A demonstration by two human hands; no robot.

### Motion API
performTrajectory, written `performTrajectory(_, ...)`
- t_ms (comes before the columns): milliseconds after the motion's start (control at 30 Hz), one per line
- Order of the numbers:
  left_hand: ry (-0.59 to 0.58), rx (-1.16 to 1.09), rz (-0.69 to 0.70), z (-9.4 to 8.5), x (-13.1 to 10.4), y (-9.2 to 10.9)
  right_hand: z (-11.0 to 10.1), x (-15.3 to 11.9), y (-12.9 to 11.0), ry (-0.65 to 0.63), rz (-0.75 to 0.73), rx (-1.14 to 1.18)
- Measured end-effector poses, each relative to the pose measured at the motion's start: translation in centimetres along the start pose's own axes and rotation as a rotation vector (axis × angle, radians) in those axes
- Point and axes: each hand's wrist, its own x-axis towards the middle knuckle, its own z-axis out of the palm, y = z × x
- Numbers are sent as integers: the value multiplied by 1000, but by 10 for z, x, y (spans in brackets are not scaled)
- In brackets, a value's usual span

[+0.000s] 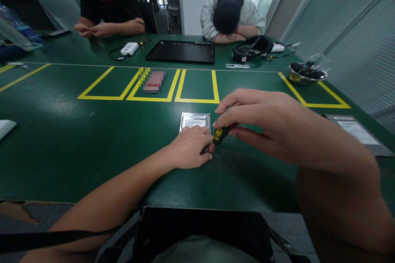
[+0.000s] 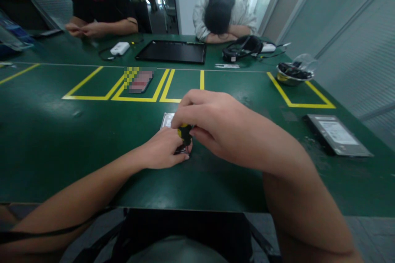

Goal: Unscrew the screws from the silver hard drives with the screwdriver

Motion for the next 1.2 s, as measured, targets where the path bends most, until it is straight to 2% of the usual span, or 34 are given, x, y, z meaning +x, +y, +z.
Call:
performTrajectory(133, 8, 23, 4, 0, -1, 0, -1, 3, -4, -49, 26, 16)
performTrajectory(300, 11, 15, 2, -1, -1, 0, 2, 5, -6, -17, 67, 2)
performTrajectory(500, 18, 47, 4, 0, 0, 1, 1, 4, -3, -45, 4, 63)
performTrajectory(1200, 4, 4, -3, 3, -1, -2, -3, 1, 5, -31, -14, -3)
